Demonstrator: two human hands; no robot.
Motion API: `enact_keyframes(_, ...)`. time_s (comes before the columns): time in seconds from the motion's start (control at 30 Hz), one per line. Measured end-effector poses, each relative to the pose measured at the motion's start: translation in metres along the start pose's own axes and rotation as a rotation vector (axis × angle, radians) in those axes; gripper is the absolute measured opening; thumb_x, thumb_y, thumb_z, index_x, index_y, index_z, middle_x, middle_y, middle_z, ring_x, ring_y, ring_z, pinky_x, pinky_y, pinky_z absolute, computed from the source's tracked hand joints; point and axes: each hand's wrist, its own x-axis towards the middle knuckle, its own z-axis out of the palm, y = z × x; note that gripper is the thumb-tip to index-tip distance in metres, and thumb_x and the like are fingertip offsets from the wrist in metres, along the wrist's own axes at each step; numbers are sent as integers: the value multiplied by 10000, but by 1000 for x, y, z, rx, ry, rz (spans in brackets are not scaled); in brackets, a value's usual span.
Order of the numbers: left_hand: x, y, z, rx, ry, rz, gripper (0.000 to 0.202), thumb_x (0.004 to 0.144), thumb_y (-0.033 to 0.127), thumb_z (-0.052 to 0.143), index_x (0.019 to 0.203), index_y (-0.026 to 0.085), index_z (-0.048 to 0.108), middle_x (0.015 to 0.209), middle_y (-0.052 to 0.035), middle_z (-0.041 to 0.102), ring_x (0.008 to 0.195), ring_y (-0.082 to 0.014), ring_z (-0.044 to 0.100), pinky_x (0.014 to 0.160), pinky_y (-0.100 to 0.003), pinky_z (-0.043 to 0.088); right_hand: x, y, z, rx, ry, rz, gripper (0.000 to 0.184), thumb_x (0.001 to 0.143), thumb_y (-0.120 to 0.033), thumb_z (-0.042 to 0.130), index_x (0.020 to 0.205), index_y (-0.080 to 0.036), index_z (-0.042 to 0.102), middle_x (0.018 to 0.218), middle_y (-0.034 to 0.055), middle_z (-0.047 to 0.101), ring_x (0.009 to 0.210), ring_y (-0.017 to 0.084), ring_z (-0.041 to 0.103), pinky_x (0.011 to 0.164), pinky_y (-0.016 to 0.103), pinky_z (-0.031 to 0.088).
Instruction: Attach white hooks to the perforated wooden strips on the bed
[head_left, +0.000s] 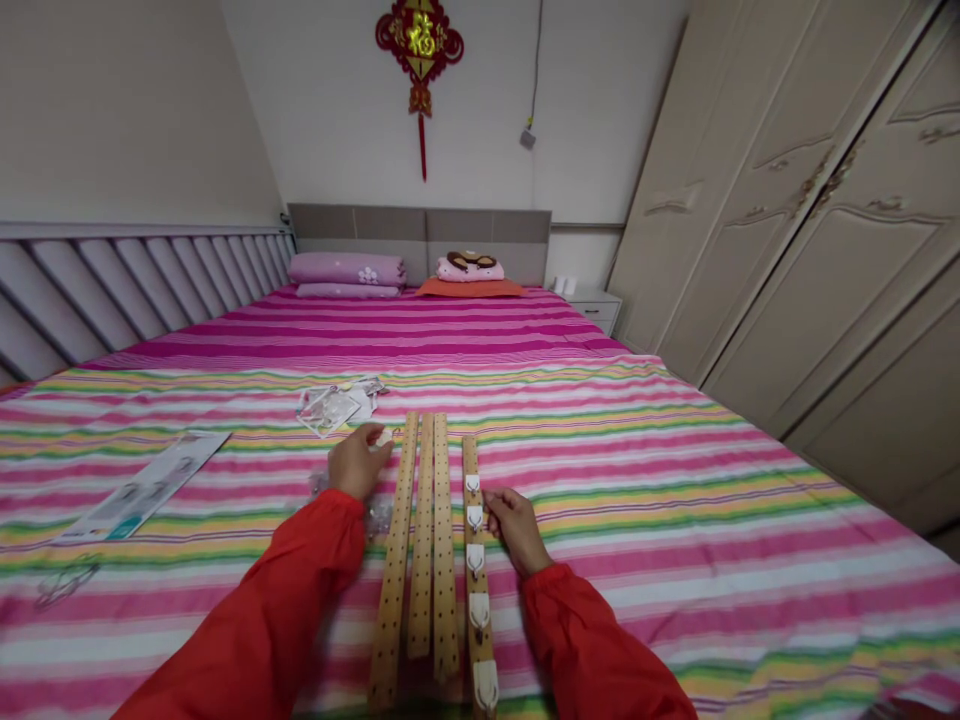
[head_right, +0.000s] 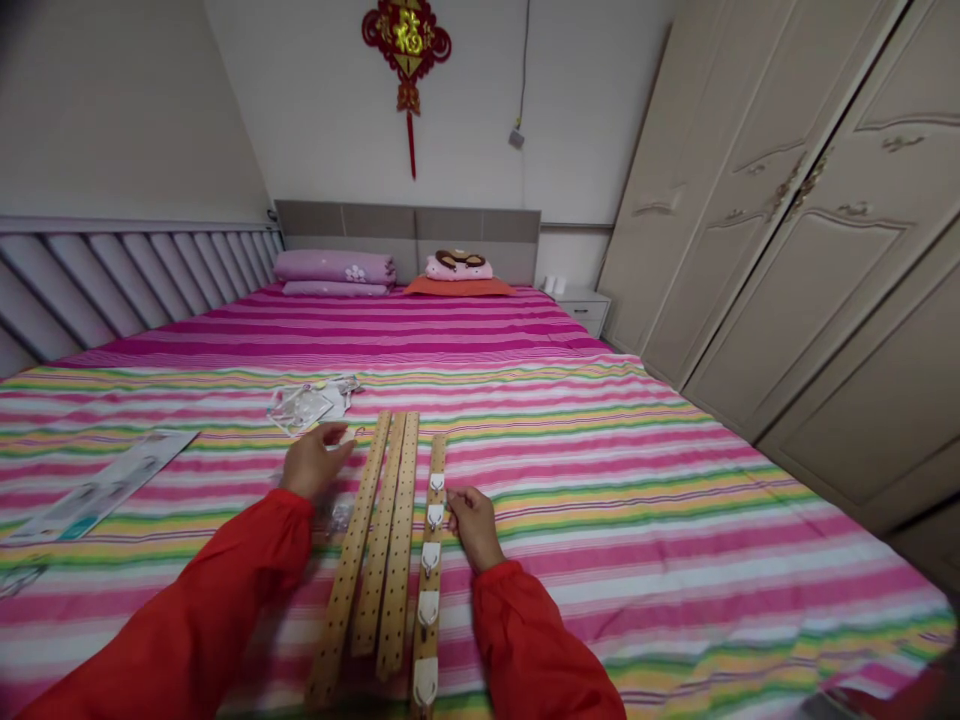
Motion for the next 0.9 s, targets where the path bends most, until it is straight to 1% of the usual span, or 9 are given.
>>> enact_keyframes(0.07,-5,9,-8,-422,-38,-157,279,680,264,701,924,136,658,901,-83,710,869,-190,656,783,-280,491,-1,0,0,20,11,-7,317,594,-436,721,703,-148,646,418,-65,510,327,68,387,344,198,265)
enact_keyframes(0.13,-13,17,-14,-768,-197,-367,218,665,220,727,852,135,653,821,-58,709,764,-143,660,712,-233,518,-1,-2,0,52,19,-7,309,591,-427,728,693,-148,641,434,-63,524,329,62,388,347,194,263)
enact_keyframes(0.23,-31,25,-16,-1013,-457,-608,89,718,160,696,789,134,649,755,-59,706,652,-105,654,618,-187,535,-3,-6,0,102,28,3,303,582,-412,741,679,-146,635,477,-55,552,335,54,398,350,187,269)
enact_keyframes(0.3,-43,28,-14,-1066,-554,-672,35,770,150,655,791,122,654,757,-77,712,624,-101,654,576,-171,536,-6,-11,1,117,37,5,307,581,-414,744,675,-144,634,507,-50,566,335,50,405,345,185,270)
enact_keyframes(0.43,-63,31,-4,-1138,-621,-746,61,822,144,602,836,119,655,794,-95,722,671,-123,679,589,-187,550,-14,-27,7,104,18,-7,332,604,-455,733,697,-149,644,563,-37,591,339,48,404,334,186,266)
enact_keyframes(0.53,-71,35,7,-1189,-639,-745,49,817,149,616,845,135,654,836,-90,727,755,-137,693,660,-198,560,-21,-43,16,93,-57,-32,349,612,-474,735,731,-155,662,579,-32,599,363,54,417,351,189,293)
enact_keyframes(0.7,-75,41,28,-1224,-576,-742,71,835,132,591,826,127,661,851,-83,727,792,-123,693,702,-175,556,-25,-64,26,16,-166,-46,346,630,-468,740,781,-163,680,449,-57,532,370,75,425,374,192,320)
enact_keyframes(0.8,-77,43,41,-1189,-575,-690,69,809,144,629,852,127,681,884,-90,730,809,-123,690,722,-172,552,-23,-67,26,11,-175,-41,355,630,-468,743,816,-170,692,451,-55,544,369,81,425,374,200,331)
enact_keyframes(0.9,-81,46,49,-1126,-586,-586,124,759,174,690,870,122,707,893,-95,735,818,-131,686,783,-200,547,-21,-65,23,25,-165,-64,356,623,-460,751,822,-170,697,512,-38,593,394,84,449,375,201,344)
